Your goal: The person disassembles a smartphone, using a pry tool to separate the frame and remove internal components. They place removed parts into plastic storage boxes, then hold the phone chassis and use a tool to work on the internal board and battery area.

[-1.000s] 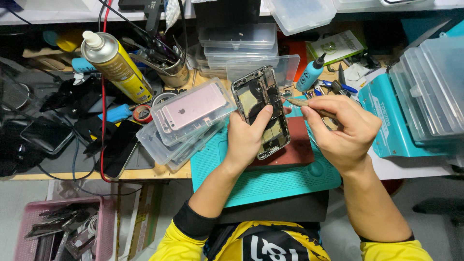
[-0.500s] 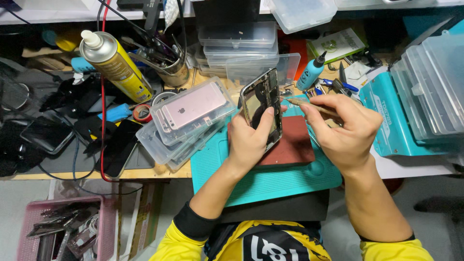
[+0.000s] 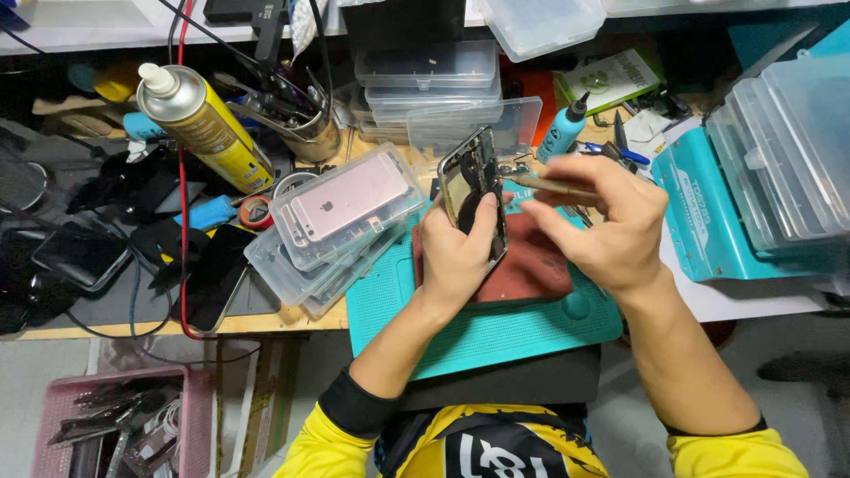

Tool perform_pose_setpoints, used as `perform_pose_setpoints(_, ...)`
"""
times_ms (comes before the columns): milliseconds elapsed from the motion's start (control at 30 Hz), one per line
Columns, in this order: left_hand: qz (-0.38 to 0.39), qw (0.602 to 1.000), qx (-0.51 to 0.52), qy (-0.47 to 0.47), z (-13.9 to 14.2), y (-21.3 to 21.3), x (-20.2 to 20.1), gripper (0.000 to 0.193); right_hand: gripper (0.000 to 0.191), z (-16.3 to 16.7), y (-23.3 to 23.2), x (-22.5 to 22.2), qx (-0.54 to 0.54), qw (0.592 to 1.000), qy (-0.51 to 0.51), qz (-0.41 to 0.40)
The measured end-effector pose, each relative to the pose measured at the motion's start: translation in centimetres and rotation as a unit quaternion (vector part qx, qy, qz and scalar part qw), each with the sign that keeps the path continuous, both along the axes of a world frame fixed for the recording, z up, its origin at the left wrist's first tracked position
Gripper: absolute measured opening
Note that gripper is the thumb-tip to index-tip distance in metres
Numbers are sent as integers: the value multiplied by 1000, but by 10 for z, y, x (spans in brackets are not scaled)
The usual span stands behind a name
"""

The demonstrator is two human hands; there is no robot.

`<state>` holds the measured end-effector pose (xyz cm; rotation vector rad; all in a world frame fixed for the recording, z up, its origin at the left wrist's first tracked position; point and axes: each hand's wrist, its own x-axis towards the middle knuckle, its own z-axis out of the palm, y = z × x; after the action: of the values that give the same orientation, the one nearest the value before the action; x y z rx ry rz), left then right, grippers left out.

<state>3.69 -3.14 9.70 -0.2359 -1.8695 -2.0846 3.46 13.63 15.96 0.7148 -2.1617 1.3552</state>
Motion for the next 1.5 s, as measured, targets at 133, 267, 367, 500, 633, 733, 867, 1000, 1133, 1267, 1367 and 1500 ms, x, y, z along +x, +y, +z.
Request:
perform_pose_setpoints(133, -32, 999, 38, -21, -3, 4, 0, 19, 12, 3, 0, -2, 70, 995, 24, -67)
perform_pose_setpoints(267, -58, 992, 79, -76, -5, 4, -2, 20, 18, 9, 4, -3, 104, 992, 75, -22)
perform_pose_setpoints(367, -59, 994, 82, -51, -7, 6, -2, 21, 20, 12, 1, -4, 102, 991, 39, -76)
perform_pose_setpoints(500, -66, 990, 95, -76, -10, 9, -4, 21, 20, 19, 1, 0, 115, 990, 59, -53)
perform_pose_setpoints(633, -96, 982, 138, -91, -11, 8, -5, 21, 30, 24, -3, 0, 92, 993, 66, -40)
perform_pose_setpoints(733, -130, 965, 200, -106, -11, 11, -5, 22, 27, 24, -5, -2, 129, 987, 80, -57)
perform_pose_setpoints(867, -151, 954, 227, -122, -10, 9, -5, 24, 37, 24, -2, -4, 125, 988, 91, -10)
perform_pose_setpoints(1000, -170, 931, 286, -152, -8, 8, -2, 24, 37, 21, 0, -7, 171, 977, 54, -112)
perform_pose_setpoints(1133, -176, 925, 291, -167, -5, 10, 0, 24, 40, 13, -2, -7, 47, 997, 52, -38)
perform_pose_setpoints(1267, -180, 923, 301, -159, -6, 11, -1, 25, 38, 3, -5, -10, 15, 997, 71, -17)
perform_pose_setpoints(1367, -202, 896, 353, -177, -8, 10, -2, 24, 48, 2, -3, -13, 78, 990, 111, -37)
perform_pose_setpoints(1500, -201, 900, 348, -168, -8, 9, -4, 23, 55, 1, -1, -16, 91, 992, 85, -32)
